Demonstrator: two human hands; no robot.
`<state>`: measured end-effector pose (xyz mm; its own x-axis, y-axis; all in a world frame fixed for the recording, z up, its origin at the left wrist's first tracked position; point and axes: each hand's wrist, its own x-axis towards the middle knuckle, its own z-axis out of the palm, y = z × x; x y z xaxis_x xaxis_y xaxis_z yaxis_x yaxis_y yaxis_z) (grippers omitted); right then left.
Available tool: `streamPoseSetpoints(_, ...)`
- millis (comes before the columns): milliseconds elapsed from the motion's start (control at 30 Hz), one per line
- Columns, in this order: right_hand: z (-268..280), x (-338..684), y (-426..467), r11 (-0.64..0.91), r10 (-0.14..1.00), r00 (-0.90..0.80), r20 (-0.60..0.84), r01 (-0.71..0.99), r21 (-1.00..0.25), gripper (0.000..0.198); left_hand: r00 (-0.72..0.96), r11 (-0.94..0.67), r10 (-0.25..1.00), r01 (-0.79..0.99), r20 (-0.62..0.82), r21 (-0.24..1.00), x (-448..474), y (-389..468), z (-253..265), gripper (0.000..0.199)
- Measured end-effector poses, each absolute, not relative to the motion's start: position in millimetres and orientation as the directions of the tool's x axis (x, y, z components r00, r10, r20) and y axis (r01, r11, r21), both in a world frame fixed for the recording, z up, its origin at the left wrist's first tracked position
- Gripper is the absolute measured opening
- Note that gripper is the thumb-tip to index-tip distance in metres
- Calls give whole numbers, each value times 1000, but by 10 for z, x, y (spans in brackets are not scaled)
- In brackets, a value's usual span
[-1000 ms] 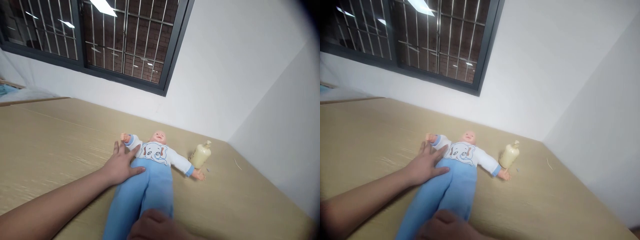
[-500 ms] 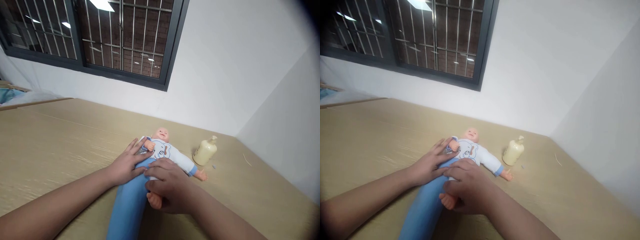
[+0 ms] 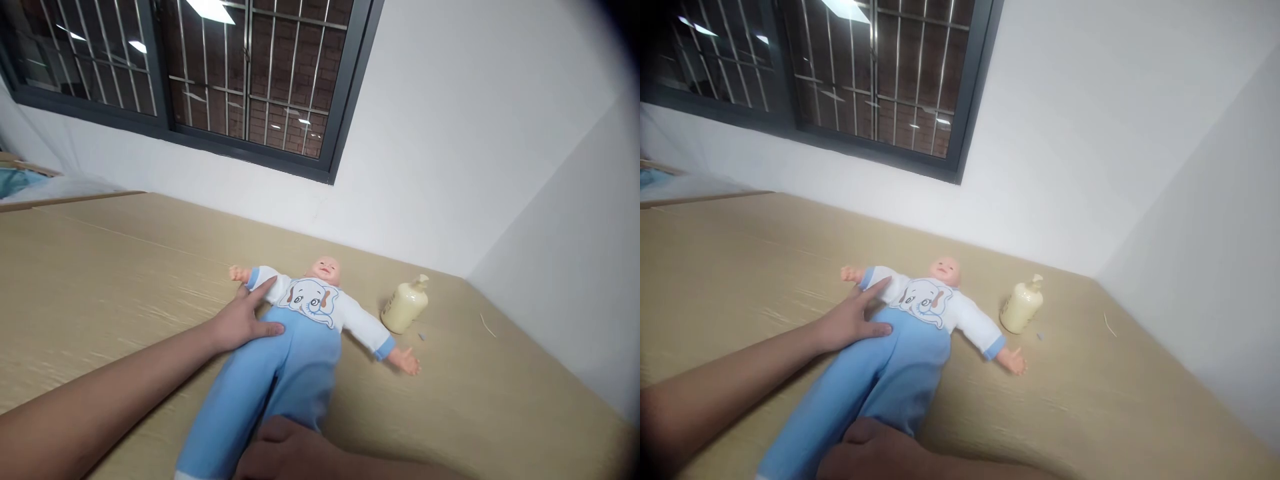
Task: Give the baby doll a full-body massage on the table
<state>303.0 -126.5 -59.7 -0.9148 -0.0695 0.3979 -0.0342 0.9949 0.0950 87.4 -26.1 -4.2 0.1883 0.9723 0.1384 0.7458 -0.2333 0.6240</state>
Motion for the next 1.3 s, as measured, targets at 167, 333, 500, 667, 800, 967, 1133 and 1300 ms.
streamPoseSetpoints(167,0,3100,-1301,995,62,-817,574,98,33,23,310,-384,923,771,227,509,914,-365,46,80)
streamPoseSetpoints(333,502,3334,-1065,957,191,-741,644,286,46,12,521,-629,767,726,374,279,987,-370,63,51)
streamPoseSetpoints(500,397,3454,-726,941,271,-693,669,338,-31,6,566,-671,734,691,375,269,1037,-373,93,50)
streamPoseSetpoints(667,441,3391,-917,952,227,-707,670,305,-1,13,406,-528,844,747,351,404,1022,-361,34,59)
streamPoseSetpoints(800,302,3242,-1173,972,173,-780,601,233,23,16,207,-278,960,792,190,543,954,-288,-46,105)
streamPoseSetpoints(967,-332,3020,-1235,998,48,-870,491,65,18,25,205,-196,978,800,49,568,891,-263,-75,122)
streamPoseSetpoints(1133,-515,2898,-1217,989,-48,-905,423,15,144,23,219,-233,971,792,94,565,904,-264,-113,122)
streamPoseSetpoints(1300,169,3078,-1287,956,71,-694,716,252,149,22,268,-372,928,729,260,575,970,-301,-95,100)
